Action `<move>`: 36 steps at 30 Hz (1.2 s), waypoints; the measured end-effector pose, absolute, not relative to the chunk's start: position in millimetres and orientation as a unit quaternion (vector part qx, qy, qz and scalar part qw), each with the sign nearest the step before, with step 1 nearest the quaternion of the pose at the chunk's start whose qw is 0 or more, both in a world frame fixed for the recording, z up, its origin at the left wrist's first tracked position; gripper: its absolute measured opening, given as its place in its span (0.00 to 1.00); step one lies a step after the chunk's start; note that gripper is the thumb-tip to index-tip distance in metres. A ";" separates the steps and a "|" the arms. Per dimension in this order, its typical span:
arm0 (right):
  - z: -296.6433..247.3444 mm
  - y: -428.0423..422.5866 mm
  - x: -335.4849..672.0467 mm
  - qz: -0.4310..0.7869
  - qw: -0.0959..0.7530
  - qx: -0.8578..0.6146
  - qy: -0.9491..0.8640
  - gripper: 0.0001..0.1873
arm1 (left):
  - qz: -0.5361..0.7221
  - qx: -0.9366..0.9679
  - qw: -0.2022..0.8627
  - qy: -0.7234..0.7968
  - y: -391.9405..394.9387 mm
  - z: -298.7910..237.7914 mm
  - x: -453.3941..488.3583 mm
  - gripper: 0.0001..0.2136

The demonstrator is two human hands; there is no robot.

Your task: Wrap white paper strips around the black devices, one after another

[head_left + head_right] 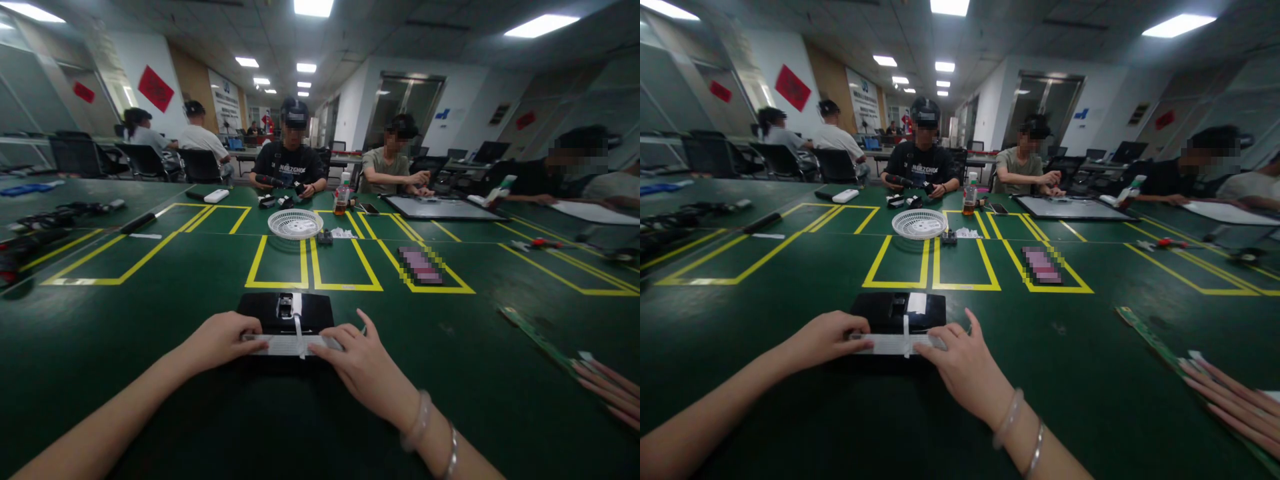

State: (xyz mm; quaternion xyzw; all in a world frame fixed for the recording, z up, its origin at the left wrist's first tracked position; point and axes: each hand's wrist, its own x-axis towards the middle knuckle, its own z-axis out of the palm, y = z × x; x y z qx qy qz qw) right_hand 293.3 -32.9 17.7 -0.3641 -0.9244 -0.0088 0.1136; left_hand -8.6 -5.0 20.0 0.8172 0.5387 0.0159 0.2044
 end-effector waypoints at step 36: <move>12.7 -36.0 286.3 -0.032 0.149 -0.382 -0.912 0.16 | 0.077 0.903 0.098 0.410 -10.3 -5.9 4.1 0.45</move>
